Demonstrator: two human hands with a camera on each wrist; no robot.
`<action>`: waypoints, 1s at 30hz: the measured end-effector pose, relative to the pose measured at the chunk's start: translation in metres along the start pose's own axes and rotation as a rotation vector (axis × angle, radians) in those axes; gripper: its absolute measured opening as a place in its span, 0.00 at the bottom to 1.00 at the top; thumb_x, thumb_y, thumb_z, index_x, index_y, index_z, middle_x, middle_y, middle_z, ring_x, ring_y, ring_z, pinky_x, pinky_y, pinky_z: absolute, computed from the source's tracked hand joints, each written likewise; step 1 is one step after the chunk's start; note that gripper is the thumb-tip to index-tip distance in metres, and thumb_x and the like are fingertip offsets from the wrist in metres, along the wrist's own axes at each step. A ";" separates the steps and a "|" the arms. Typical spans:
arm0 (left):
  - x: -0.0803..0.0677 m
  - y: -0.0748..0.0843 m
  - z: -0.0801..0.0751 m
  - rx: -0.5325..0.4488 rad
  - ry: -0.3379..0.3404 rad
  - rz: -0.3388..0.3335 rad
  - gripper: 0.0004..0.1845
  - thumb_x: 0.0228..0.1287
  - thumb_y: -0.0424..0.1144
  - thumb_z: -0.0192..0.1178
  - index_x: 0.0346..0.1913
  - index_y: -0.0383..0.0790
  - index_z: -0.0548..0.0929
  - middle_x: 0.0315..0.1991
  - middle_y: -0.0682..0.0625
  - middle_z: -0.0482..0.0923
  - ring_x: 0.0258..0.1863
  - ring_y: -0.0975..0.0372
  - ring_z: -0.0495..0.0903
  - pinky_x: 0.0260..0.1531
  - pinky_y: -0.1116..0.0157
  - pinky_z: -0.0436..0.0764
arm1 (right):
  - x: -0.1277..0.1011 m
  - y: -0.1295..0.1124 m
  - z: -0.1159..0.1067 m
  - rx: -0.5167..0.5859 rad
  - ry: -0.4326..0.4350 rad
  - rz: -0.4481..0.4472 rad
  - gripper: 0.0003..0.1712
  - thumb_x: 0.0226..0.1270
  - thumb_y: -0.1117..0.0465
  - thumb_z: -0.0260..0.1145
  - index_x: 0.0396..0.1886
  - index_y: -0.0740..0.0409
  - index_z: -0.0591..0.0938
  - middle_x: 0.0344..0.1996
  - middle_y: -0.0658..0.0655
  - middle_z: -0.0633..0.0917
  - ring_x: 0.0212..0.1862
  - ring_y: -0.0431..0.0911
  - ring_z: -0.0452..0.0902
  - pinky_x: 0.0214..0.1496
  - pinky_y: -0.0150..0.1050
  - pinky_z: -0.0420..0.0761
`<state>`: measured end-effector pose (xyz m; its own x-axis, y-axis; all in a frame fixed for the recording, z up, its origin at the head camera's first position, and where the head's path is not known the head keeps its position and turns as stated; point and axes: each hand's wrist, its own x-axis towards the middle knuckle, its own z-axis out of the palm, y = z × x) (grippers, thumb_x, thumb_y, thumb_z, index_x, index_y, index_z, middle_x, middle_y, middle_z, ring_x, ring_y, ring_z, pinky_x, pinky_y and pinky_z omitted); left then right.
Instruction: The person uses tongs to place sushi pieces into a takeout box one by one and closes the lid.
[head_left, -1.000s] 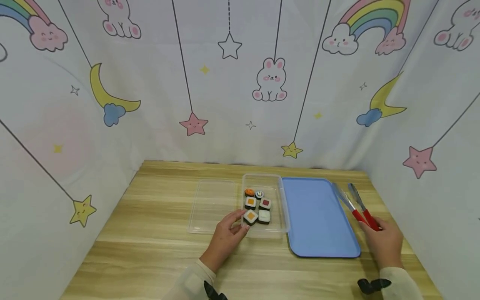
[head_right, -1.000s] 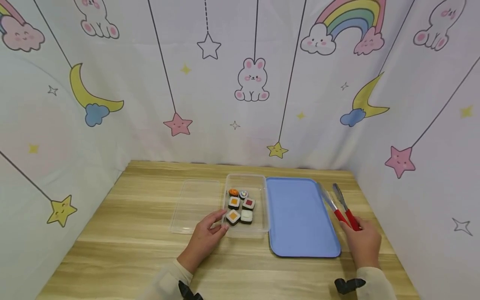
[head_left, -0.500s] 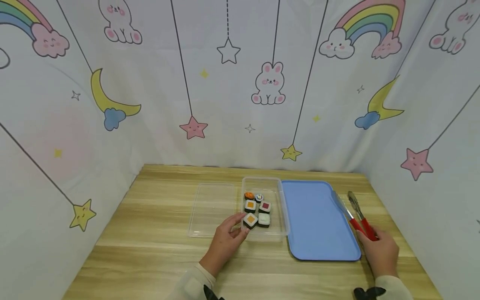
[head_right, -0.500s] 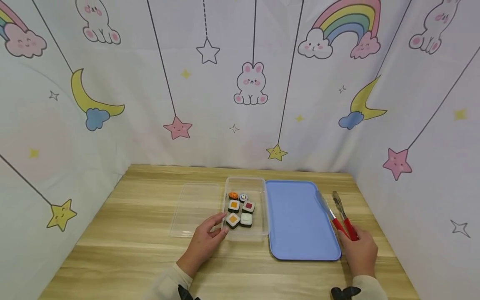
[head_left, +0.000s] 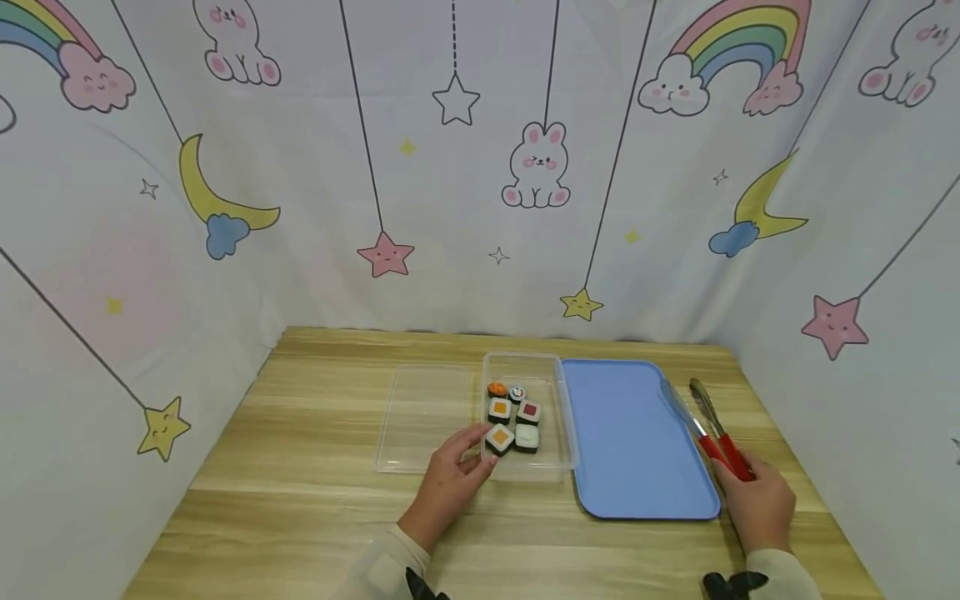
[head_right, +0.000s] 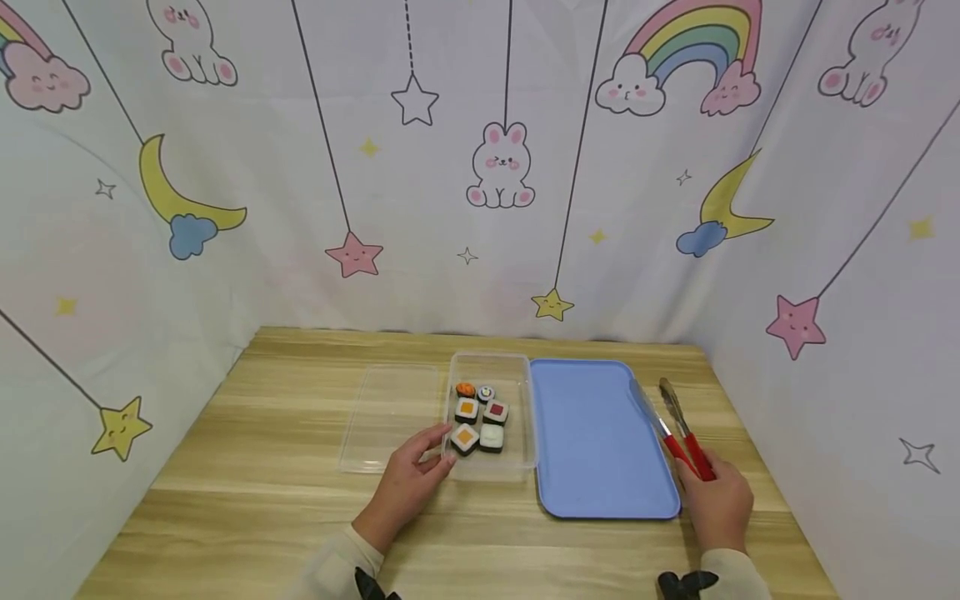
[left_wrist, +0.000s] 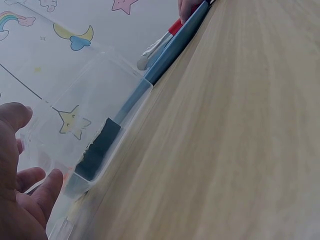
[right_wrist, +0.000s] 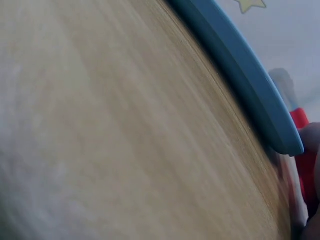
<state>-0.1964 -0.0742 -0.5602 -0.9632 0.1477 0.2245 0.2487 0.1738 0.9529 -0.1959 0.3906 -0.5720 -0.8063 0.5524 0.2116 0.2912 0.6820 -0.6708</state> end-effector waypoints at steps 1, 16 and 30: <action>0.000 0.000 0.000 0.001 0.000 -0.003 0.28 0.69 0.34 0.70 0.70 0.34 0.78 0.70 0.40 0.73 0.66 0.46 0.76 0.56 0.66 0.85 | 0.000 0.000 0.000 0.003 0.006 0.001 0.30 0.64 0.55 0.76 0.60 0.70 0.83 0.52 0.75 0.84 0.50 0.67 0.80 0.49 0.58 0.81; 0.000 0.002 0.000 0.020 0.000 -0.020 0.28 0.70 0.34 0.69 0.70 0.36 0.77 0.70 0.42 0.73 0.67 0.47 0.76 0.57 0.66 0.84 | 0.000 0.003 0.002 -0.001 0.048 0.010 0.32 0.63 0.55 0.78 0.59 0.73 0.83 0.50 0.77 0.84 0.48 0.68 0.81 0.46 0.59 0.81; 0.000 0.002 0.000 0.020 -0.001 -0.007 0.27 0.70 0.35 0.69 0.70 0.36 0.78 0.70 0.42 0.73 0.67 0.46 0.76 0.58 0.65 0.84 | 0.001 -0.003 -0.001 -0.031 -0.018 0.058 0.36 0.66 0.53 0.76 0.64 0.75 0.77 0.52 0.79 0.80 0.51 0.70 0.75 0.54 0.65 0.75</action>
<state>-0.1956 -0.0740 -0.5579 -0.9648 0.1474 0.2179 0.2443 0.1941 0.9501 -0.1971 0.3897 -0.5688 -0.7967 0.5828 0.1599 0.3534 0.6639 -0.6591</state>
